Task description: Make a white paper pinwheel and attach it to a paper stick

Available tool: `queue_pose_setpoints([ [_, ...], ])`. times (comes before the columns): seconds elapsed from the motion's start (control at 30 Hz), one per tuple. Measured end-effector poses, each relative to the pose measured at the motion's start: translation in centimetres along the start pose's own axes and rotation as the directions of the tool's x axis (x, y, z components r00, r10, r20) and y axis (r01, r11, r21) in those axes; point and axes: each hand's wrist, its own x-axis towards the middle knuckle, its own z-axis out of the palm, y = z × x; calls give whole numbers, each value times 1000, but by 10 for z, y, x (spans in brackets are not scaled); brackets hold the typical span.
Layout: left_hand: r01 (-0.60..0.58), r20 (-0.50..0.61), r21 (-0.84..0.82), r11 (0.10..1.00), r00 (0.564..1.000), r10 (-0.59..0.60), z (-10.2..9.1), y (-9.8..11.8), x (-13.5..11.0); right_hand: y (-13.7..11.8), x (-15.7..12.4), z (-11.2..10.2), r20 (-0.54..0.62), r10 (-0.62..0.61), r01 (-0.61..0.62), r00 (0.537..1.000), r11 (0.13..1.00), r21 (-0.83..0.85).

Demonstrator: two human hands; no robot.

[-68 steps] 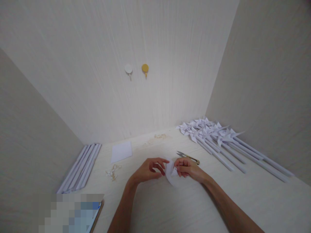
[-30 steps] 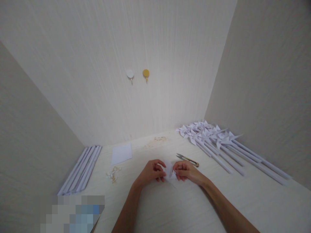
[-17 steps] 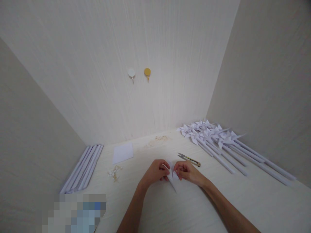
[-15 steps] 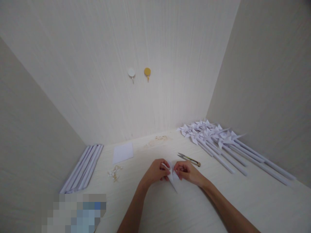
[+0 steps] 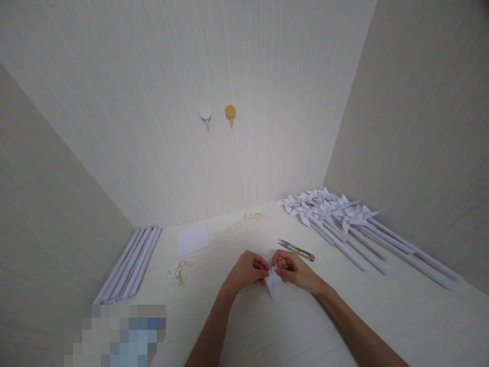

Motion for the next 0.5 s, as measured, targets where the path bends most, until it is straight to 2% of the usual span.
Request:
queue_pose_setpoints([
  [0.17, 8, -13, -20, 1000, 1000, -8, 2, 2, -1, 2, 0, 0, 26, 1, -2, 1000, 998, 57],
  [0.37, -38, -9, -30, 999, 999, 38, 3, 3, 0, 2, 0, 0, 53, -8, 3, 999, 996, 92],
  [0.5, -120, -31, 65, 991, 992, 122, 5, 2, 1, 1, 1, -1, 62, 14, -22, 998, 993, 117],
])
